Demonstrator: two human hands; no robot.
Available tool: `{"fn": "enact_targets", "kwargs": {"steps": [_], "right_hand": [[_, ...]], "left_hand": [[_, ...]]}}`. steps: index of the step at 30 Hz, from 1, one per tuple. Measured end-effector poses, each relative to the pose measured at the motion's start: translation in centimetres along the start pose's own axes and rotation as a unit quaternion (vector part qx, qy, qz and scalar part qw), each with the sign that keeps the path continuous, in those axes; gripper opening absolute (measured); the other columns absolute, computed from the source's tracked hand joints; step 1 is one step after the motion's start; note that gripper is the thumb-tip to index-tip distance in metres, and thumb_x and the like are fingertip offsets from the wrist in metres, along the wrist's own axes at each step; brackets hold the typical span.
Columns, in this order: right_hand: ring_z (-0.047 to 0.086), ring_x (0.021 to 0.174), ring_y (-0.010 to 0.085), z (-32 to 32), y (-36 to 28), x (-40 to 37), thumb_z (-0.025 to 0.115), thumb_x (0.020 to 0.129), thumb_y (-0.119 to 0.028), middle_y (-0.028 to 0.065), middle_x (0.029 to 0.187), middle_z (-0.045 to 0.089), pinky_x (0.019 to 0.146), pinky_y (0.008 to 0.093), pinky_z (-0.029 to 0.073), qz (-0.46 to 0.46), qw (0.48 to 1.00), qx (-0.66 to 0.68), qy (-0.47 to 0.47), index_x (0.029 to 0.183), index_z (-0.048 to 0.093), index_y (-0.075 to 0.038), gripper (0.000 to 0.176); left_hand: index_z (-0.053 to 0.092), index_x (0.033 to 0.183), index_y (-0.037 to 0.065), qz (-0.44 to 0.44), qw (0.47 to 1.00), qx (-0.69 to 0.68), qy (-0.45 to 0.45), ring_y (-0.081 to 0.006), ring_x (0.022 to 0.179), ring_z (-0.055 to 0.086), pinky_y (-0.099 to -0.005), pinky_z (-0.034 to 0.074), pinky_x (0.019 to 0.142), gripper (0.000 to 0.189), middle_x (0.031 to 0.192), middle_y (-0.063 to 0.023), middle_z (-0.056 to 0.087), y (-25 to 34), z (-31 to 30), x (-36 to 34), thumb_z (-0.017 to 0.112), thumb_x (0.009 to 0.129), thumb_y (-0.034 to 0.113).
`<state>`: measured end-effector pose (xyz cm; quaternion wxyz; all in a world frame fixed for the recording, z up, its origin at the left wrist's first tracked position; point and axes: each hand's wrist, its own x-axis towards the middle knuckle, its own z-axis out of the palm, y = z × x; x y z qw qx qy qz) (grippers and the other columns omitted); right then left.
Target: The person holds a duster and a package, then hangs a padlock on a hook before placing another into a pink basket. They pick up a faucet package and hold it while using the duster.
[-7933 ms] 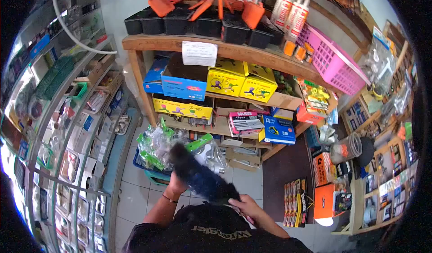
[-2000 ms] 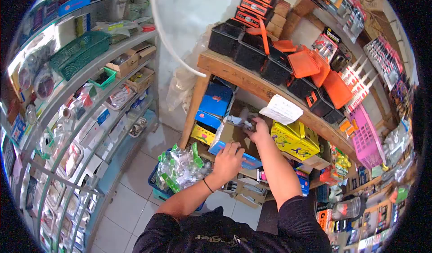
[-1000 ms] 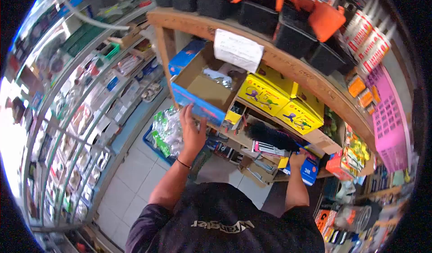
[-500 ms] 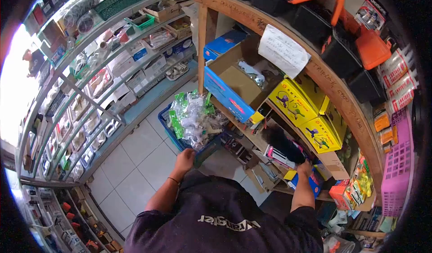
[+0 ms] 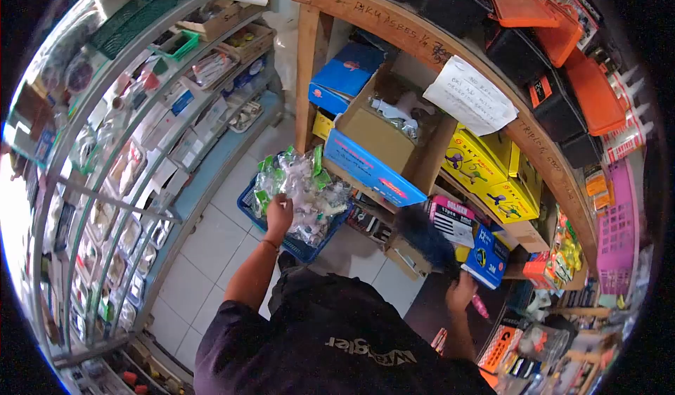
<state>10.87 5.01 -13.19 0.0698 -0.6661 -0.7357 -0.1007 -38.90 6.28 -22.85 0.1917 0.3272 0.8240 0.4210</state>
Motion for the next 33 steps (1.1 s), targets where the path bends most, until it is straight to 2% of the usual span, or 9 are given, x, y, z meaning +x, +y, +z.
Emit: {"fn": "enact_targets", "kwargs": {"steps": [3, 5, 8, 14, 22, 25, 27, 28, 33], "right_hand": [[0.051, 0.083, 0.0398, 1.2, -2.2, -4.6, 0.051, 0.064, 0.001, 0.0206, 0.086, 0.054, 0.070, 0.0450, 0.040, 0.065, 0.977, 0.154, -0.131, 0.093, 0.052, -0.002, 0.029], [0.051, 0.075, 0.0413, 4.0, -3.5, -8.7, 0.048, 0.065, 0.003, 0.0214, 0.079, 0.053, 0.065, 0.0428, 0.042, -0.033, 0.977, 0.211, -0.014, 0.090, 0.053, -0.002, 0.026], [0.057, 0.074, 0.0363, 1.9, -10.1, -10.2, 0.041, 0.082, -0.010, 0.0195, 0.079, 0.058, 0.061, 0.0425, 0.044, 0.106, 0.927, 0.303, -0.194, 0.099, 0.054, -0.004, 0.022], [0.057, 0.073, 0.0349, 7.3, -12.9, -14.2, 0.049, 0.081, -0.019, 0.0160, 0.079, 0.058, 0.061, 0.0414, 0.044, 0.143, 0.905, 0.333, -0.223, 0.101, 0.052, -0.012, 0.022], [0.057, 0.058, 0.0329, -0.2, -16.9, -9.2, 0.049, 0.084, -0.018, 0.0183, 0.065, 0.056, 0.051, 0.0402, 0.042, 0.114, 0.936, 0.263, -0.206, 0.100, 0.047, -0.004, 0.021], [0.058, 0.059, 0.0327, 0.3, -17.9, -8.1, 0.049, 0.085, -0.019, 0.0190, 0.065, 0.056, 0.052, 0.0400, 0.042, 0.115, 0.928, 0.269, -0.232, 0.096, 0.046, -0.002, 0.021], [0.058, 0.059, 0.0313, -0.5, -19.1, -6.9, 0.049, 0.085, -0.020, 0.0183, 0.063, 0.055, 0.052, 0.0397, 0.042, 0.109, 0.921, 0.291, -0.233, 0.095, 0.045, -0.001, 0.022], [0.058, 0.059, 0.0304, -1.2, -20.0, -5.9, 0.049, 0.085, -0.021, 0.0173, 0.063, 0.056, 0.053, 0.0395, 0.043, 0.120, 0.903, 0.332, -0.246, 0.094, 0.045, -0.001, 0.023], [0.058, 0.058, 0.0242, -4.4, -22.0, -2.6, 0.050, 0.086, -0.026, 0.0131, 0.063, 0.057, 0.054, 0.0350, 0.044, 0.122, 0.863, 0.372, -0.318, 0.097, 0.045, 0.000, 0.029]], "left_hand": [[0.053, 0.100, -0.001, 0.034, 0.999, 0.007, 0.014, -0.0336, 0.085, 0.057, -0.0376, 0.045, 0.074, 0.035, 0.093, -0.0205, 0.059, -1.4, 1.3, 5.0, 0.061, 0.074, 0.020], [0.053, 0.100, -0.003, 0.000, 0.999, 0.012, 0.036, -0.0352, 0.088, 0.056, -0.0391, 0.044, 0.077, 0.038, 0.094, -0.0223, 0.058, -2.0, 2.5, 7.8, 0.062, 0.073, 0.022], [0.052, 0.102, -0.004, -0.036, 0.999, -0.007, -0.019, -0.0371, 0.091, 0.055, -0.0409, 0.043, 0.078, 0.050, 0.096, -0.0242, 0.057, -4.6, 4.5, 11.7, 0.067, 0.068, 0.030], [0.059, 0.092, -0.006, -0.059, 0.991, -0.019, -0.123, -0.0306, 0.089, 0.059, -0.0351, 0.046, 0.073, 0.047, 0.093, -0.0211, 0.061, 0.0, 2.3, 11.1, 0.069, 0.067, 0.032], [0.063, 0.090, 0.001, -0.072, 0.966, -0.164, -0.185, -0.0227, 0.081, 0.060, -0.0322, 0.046, 0.073, 0.037, 0.092, -0.0135, 0.063, -6.4, 7.4, 12.7, 0.071, 0.063, 0.025], [0.061, 0.089, 0.002, 0.162, 0.960, -0.022, -0.227, -0.0249, 0.073, 0.060, -0.0353, 0.047, 0.064, 0.039, 0.083, -0.0114, 0.063, -6.8, 8.2, 12.8, 0.074, 0.058, 0.023], [0.060, 0.074, 0.002, -0.309, 0.894, -0.221, -0.239, -0.0196, 0.053, 0.054, -0.0336, 0.042, 0.046, 0.027, 0.067, -0.0079, 0.058, -4.0, 7.8, 12.6, 0.073, 0.059, 0.020], [0.057, 0.065, 0.003, -0.288, 0.899, -0.270, -0.191, -0.0151, 0.042, 0.046, -0.0317, 0.034, 0.036, 0.022, 0.057, -0.0048, 0.050, -3.3, 7.8, 12.1, 0.073, 0.059, 0.017], [0.055, 0.073, 0.003, -0.231, 0.862, -0.391, -0.227, -0.0165, 0.046, 0.048, -0.0316, 0.035, 0.037, 0.023, 0.063, -0.0044, 0.053, -3.1, 6.4, 10.5, 0.071, 0.059, 0.013]]}}
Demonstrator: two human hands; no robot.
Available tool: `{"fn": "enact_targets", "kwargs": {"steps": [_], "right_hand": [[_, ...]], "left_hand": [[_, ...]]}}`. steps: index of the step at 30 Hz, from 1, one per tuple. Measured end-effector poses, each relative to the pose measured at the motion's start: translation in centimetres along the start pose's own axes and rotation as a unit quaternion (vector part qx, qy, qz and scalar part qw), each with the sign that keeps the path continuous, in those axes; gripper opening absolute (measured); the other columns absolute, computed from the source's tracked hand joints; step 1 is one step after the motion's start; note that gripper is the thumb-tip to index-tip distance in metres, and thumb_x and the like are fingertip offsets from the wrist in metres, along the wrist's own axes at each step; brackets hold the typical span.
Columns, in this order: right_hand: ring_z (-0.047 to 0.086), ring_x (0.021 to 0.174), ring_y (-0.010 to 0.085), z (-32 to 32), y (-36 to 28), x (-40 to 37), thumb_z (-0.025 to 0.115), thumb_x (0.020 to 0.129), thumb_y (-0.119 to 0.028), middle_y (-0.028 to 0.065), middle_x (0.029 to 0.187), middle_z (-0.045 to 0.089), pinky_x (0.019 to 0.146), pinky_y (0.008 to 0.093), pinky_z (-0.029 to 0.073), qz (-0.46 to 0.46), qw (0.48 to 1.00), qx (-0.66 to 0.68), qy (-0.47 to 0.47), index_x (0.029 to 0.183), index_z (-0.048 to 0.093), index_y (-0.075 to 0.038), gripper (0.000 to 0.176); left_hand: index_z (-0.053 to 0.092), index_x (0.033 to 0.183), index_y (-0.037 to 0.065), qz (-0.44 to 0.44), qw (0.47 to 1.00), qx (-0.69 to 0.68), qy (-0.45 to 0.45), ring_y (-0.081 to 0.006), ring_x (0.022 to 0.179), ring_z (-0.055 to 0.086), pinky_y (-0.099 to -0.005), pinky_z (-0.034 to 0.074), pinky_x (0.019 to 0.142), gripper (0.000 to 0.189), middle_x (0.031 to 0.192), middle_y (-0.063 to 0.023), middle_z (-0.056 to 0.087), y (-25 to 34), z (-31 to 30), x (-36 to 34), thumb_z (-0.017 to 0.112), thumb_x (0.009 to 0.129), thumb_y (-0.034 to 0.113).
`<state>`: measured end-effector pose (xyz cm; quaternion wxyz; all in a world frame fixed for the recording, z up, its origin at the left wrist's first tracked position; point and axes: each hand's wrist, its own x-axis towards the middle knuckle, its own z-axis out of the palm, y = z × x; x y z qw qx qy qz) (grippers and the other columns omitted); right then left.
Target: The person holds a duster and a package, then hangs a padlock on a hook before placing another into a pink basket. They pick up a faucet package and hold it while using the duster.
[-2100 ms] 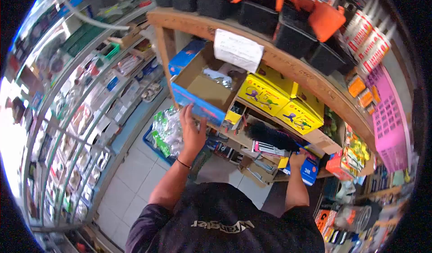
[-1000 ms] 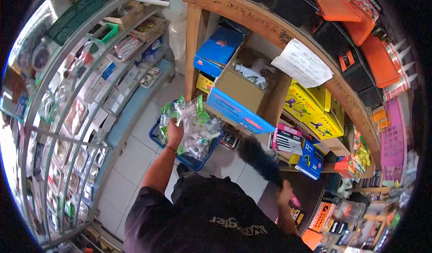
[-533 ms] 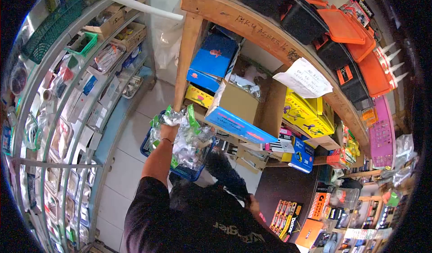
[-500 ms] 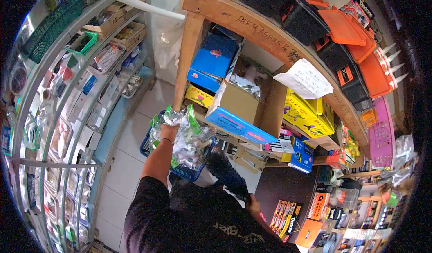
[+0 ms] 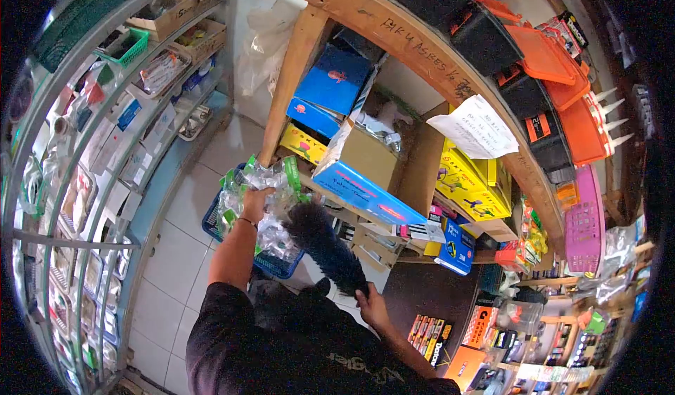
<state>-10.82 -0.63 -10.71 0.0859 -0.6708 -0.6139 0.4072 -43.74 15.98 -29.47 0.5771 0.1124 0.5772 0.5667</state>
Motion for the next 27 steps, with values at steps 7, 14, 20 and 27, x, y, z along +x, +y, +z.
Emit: {"fn": "enact_targets", "kwargs": {"steps": [7, 14, 20, 27], "right_hand": [[0.058, 0.059, 0.0223, -0.8, -0.6, 0.5, 0.048, 0.086, -0.027, 0.0105, 0.063, 0.058, 0.056, 0.0335, 0.044, -0.012, 0.998, 0.032, -0.051, 0.096, 0.045, 0.000, 0.029], [0.056, 0.073, 0.0413, -2.5, -5.0, 0.3, 0.048, 0.085, -0.033, 0.0244, 0.075, 0.057, 0.064, 0.0452, 0.044, -0.129, 0.986, -0.041, -0.099, 0.104, 0.042, 0.002, 0.041], [0.053, 0.075, 0.0455, -1.9, -6.9, 1.4, 0.048, 0.086, -0.029, 0.0278, 0.079, 0.056, 0.065, 0.0467, 0.043, -0.243, 0.965, -0.012, -0.097, 0.103, 0.043, 0.008, 0.040], [0.055, 0.074, 0.0424, -2.1, -7.6, 2.0, 0.050, 0.084, -0.026, 0.0262, 0.081, 0.056, 0.064, 0.0446, 0.044, -0.281, 0.952, -0.052, -0.107, 0.105, 0.047, 0.005, 0.037]], "left_hand": [[0.051, 0.093, 0.003, 0.040, 0.988, -0.146, -0.038, -0.0195, 0.074, 0.056, -0.0336, 0.046, 0.058, 0.027, 0.082, -0.0075, 0.057, 0.7, 0.1, -5.1, 0.064, 0.069, 0.010], [0.041, 0.121, 0.008, 0.112, 0.940, -0.253, -0.199, -0.0248, 0.106, 0.048, -0.0409, 0.040, 0.090, 0.043, 0.120, -0.0090, 0.047, -0.2, -1.7, -13.3, 0.044, 0.087, 0.033], [0.040, 0.125, 0.007, 0.060, 0.899, -0.403, -0.159, -0.0284, 0.114, 0.042, -0.0446, 0.029, 0.099, 0.052, 0.127, -0.0107, 0.043, -0.3, -3.2, -15.3, 0.045, 0.082, 0.037], [0.040, 0.124, 0.007, 0.062, 0.878, -0.419, -0.221, -0.0257, 0.114, 0.042, -0.0401, 0.032, 0.097, 0.043, 0.123, -0.0079, 0.047, 3.0, -1.2, -18.6, 0.041, 0.088, 0.029]]}}
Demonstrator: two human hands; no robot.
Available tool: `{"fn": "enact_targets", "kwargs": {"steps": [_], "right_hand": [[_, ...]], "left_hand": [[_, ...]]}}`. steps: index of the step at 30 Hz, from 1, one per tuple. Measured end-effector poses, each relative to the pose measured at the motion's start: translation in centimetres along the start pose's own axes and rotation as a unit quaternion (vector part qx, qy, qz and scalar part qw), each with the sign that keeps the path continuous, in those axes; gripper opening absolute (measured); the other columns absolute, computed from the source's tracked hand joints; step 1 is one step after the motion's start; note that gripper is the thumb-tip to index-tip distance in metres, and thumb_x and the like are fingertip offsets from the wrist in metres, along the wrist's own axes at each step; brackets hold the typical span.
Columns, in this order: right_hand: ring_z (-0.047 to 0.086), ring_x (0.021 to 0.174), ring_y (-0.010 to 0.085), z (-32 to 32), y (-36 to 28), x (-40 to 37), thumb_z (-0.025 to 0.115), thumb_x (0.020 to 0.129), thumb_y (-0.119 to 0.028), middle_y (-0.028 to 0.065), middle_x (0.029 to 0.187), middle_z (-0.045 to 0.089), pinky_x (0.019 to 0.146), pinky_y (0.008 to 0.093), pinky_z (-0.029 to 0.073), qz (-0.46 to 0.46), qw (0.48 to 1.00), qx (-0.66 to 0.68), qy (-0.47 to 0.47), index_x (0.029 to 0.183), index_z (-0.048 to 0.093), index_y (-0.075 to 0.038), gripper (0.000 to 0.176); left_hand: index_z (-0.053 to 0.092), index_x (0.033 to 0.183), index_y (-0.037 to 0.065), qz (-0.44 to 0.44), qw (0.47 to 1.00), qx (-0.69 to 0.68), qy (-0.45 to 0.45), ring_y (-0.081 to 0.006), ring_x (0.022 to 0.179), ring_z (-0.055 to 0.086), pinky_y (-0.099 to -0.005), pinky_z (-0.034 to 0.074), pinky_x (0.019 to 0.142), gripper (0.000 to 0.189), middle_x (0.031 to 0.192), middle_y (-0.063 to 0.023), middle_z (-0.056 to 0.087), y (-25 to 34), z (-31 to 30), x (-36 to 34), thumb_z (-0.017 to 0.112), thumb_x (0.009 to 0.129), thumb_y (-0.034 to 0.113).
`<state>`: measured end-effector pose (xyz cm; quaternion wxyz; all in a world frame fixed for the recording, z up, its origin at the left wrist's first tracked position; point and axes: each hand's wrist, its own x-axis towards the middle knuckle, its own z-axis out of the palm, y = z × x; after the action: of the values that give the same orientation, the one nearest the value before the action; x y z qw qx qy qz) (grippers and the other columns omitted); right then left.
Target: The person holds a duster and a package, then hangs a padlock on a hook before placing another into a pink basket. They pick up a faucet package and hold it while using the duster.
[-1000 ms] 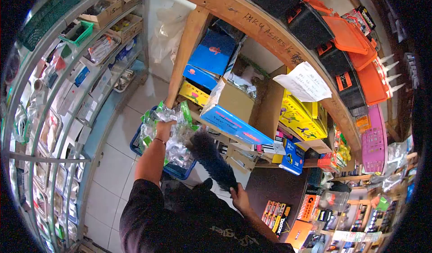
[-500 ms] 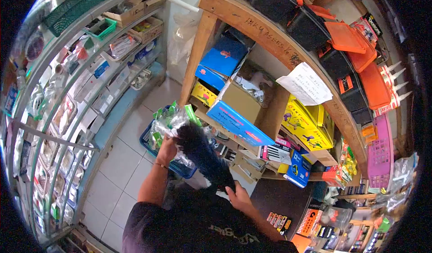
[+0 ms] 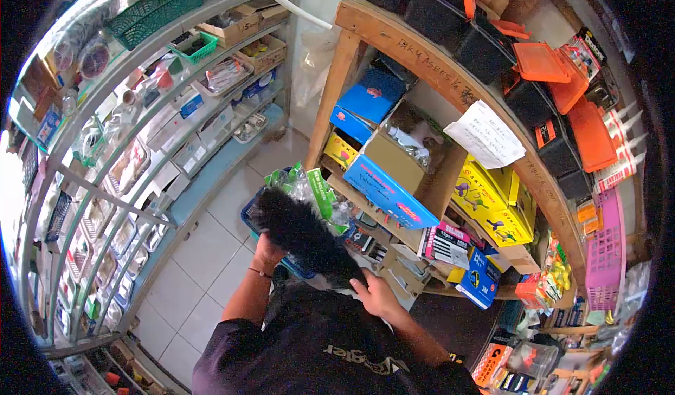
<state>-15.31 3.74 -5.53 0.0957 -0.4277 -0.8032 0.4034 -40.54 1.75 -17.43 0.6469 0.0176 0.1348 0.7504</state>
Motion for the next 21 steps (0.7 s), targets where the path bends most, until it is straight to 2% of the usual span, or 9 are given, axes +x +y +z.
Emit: {"fn": "enact_targets", "kwargs": {"steps": [3, 5, 6, 9, 10, 11, 15, 19, 21], "right_hand": [[0.055, 0.074, 0.0399, 0.2, -0.7, 0.5, 0.051, 0.083, -0.023, 0.0252, 0.083, 0.056, 0.065, 0.0424, 0.044, 0.050, 0.998, 0.027, 0.014, 0.102, 0.050, 0.004, 0.033], [0.056, 0.069, 0.0382, 0.9, 0.1, 0.8, 0.052, 0.083, -0.021, 0.0239, 0.077, 0.056, 0.060, 0.0411, 0.044, -0.201, 0.970, -0.083, 0.108, 0.099, 0.051, 0.004, 0.030], [0.055, 0.067, 0.0395, 1.0, 0.3, 0.7, 0.052, 0.083, -0.020, 0.0234, 0.073, 0.056, 0.058, 0.0417, 0.044, -0.165, 0.985, -0.013, 0.042, 0.096, 0.051, 0.004, 0.028], [0.054, 0.075, 0.0417, 0.6, -0.1, 0.7, 0.051, 0.083, -0.020, 0.0253, 0.077, 0.055, 0.064, 0.0436, 0.044, -0.028, 0.997, 0.063, 0.020, 0.096, 0.051, 0.004, 0.027], [0.054, 0.077, 0.0415, 0.5, -0.3, 0.7, 0.052, 0.083, -0.020, 0.0258, 0.079, 0.055, 0.066, 0.0438, 0.043, 0.026, 0.998, 0.049, 0.019, 0.097, 0.052, 0.003, 0.026], [0.054, 0.077, 0.0415, 0.5, 0.1, 0.8, 0.052, 0.083, -0.020, 0.0258, 0.079, 0.055, 0.066, 0.0438, 0.043, 0.025, 0.998, 0.048, 0.020, 0.097, 0.052, 0.003, 0.026], [0.057, 0.082, 0.0366, 0.5, 0.7, 0.3, 0.050, 0.084, -0.022, 0.0217, 0.087, 0.059, 0.070, 0.0367, 0.044, -0.113, 0.993, -0.029, -0.026, 0.102, 0.053, 0.000, 0.029], [0.057, 0.085, 0.0365, 0.0, 0.0, 0.4, 0.050, 0.084, -0.024, 0.0229, 0.088, 0.058, 0.072, 0.0371, 0.044, 0.116, 0.991, 0.053, -0.046, 0.104, 0.053, -0.002, 0.030], [0.058, 0.078, 0.0351, 0.8, 1.2, 0.0, 0.051, 0.084, -0.024, 0.0221, 0.082, 0.059, 0.069, 0.0369, 0.045, -0.077, 0.997, -0.016, 0.006, 0.104, 0.053, -0.001, 0.031]], "left_hand": [[0.040, 0.119, 0.008, 0.007, 0.998, 0.059, 0.013, -0.0209, 0.101, 0.050, -0.0390, 0.045, 0.080, 0.036, 0.110, -0.0049, 0.052, 0.5, 0.1, -0.2, 0.046, 0.086, 0.021], [0.039, 0.120, 0.007, 0.022, 0.999, 0.013, 0.036, -0.0215, 0.100, 0.050, -0.0390, 0.044, 0.082, 0.035, 0.112, -0.0058, 0.050, -0.2, -2.0, 0.9, 0.046, 0.087, 0.018], [0.039, 0.120, 0.009, 0.163, 0.909, 0.382, 0.027, -0.0211, 0.100, 0.050, -0.0382, 0.044, 0.081, 0.035, 0.111, -0.0052, 0.050, -0.3, -2.1, 1.0, 0.046, 0.087, 0.017], [0.038, 0.121, 0.011, 0.209, 0.801, 0.562, 0.016, -0.0220, 0.098, 0.050, -0.0368, 0.044, 0.082, 0.036, 0.106, -0.0048, 0.051, -0.3, -1.8, 0.5, 0.046, 0.087, 0.013], [0.037, 0.123, 0.011, 0.130, 0.941, 0.312, 0.015, -0.0231, 0.098, 0.050, -0.0372, 0.042, 0.085, 0.037, 0.106, -0.0064, 0.051, 0.0, -1.2, 0.4, 0.046, 0.086, 0.013], [0.036, 0.124, 0.011, 0.036, 0.999, 0.036, 0.011, -0.0241, 0.099, 0.050, -0.0377, 0.041, 0.087, 0.039, 0.106, -0.0081, 0.051, 0.2, -0.5, 0.3, 0.046, 0.086, 0.013], [0.031, 0.128, 0.009, 0.035, 0.999, 0.001, 0.023, -0.0278, 0.107, 0.047, -0.0421, 0.038, 0.091, 0.046, 0.117, -0.0128, 0.049, -0.5, -0.7, 0.8, 0.045, 0.086, 0.021], [0.031, 0.130, 0.011, 0.037, 0.991, 0.121, 0.042, -0.0273, 0.105, 0.048, -0.0401, 0.038, 0.092, 0.049, 0.118, -0.0104, 0.048, 0.1, -0.3, -0.1, 0.047, 0.086, 0.026], [0.033, 0.128, 0.008, 0.047, 0.998, 0.011, 0.037, -0.0276, 0.106, 0.046, -0.0420, 0.034, 0.096, 0.044, 0.114, -0.0090, 0.049, -0.7, 1.5, 0.3, 0.041, 0.089, 0.025]]}}
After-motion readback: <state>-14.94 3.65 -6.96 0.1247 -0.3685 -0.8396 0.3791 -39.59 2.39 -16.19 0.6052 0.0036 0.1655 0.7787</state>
